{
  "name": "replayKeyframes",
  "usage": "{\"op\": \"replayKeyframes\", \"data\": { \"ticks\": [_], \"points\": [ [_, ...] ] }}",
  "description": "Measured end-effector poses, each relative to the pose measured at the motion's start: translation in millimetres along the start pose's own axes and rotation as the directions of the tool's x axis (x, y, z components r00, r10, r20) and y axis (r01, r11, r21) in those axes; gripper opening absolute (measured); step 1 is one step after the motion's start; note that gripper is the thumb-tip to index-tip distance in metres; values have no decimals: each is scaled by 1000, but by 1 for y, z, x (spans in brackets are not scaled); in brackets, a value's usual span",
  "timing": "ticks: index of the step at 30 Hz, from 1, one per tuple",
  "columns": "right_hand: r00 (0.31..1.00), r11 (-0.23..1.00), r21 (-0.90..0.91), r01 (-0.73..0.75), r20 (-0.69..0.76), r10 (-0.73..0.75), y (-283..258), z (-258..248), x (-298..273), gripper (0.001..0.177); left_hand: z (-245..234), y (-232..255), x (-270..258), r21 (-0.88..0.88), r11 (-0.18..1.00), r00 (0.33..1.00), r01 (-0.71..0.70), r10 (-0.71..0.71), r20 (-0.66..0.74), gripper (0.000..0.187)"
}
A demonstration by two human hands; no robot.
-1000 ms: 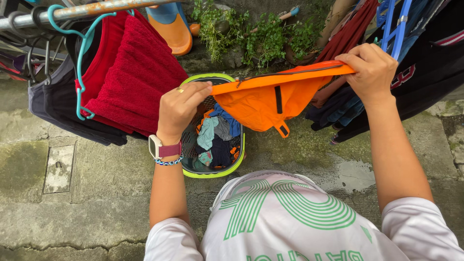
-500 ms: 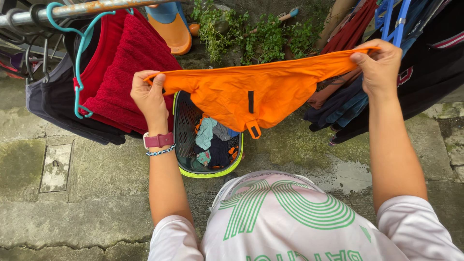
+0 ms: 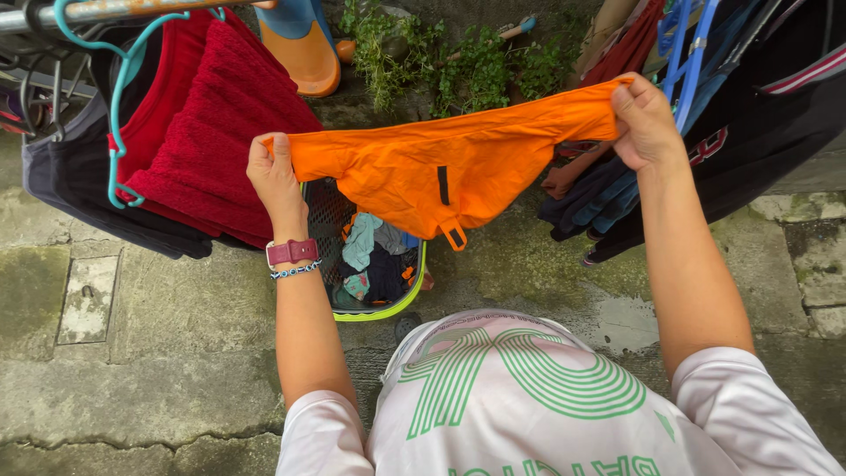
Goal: The person takes items of clothing from a laundry basket, places them on hangers, and hangs them on a laundry rack.
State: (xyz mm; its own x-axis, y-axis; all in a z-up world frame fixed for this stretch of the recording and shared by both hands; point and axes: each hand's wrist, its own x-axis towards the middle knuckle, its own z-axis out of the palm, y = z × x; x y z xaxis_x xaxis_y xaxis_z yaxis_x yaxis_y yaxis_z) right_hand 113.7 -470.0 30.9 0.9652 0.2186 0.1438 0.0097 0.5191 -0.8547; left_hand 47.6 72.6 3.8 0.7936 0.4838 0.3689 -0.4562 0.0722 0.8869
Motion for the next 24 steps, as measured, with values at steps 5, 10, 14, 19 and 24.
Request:
{"op": "replayKeyframes", "data": {
  "ticks": [5,10,14,19,24],
  "points": [
    [992,989,-149,19,127,0,0,-18,-4,36,2,-22,-24,101,995,998,6,0,-65,16],
    [986,994,-82,70,155,-57,3,-35,-6,19,30,-15,-53,722,688,994,-79,109,4,19],
    [990,984,-178,1,137,24,15,-6,-3,21,143,-23,-102,553,701,886,-449,272,375,45],
    [981,761,-647,43,172,91,41,10,2,15,262,-59,-150,249,968,723,-30,-150,674,48],
    [996,567,-821,61,9,-94,34,-21,-14,16,299,-83,-146,182,945,580,272,-312,753,33]
  ]
}}
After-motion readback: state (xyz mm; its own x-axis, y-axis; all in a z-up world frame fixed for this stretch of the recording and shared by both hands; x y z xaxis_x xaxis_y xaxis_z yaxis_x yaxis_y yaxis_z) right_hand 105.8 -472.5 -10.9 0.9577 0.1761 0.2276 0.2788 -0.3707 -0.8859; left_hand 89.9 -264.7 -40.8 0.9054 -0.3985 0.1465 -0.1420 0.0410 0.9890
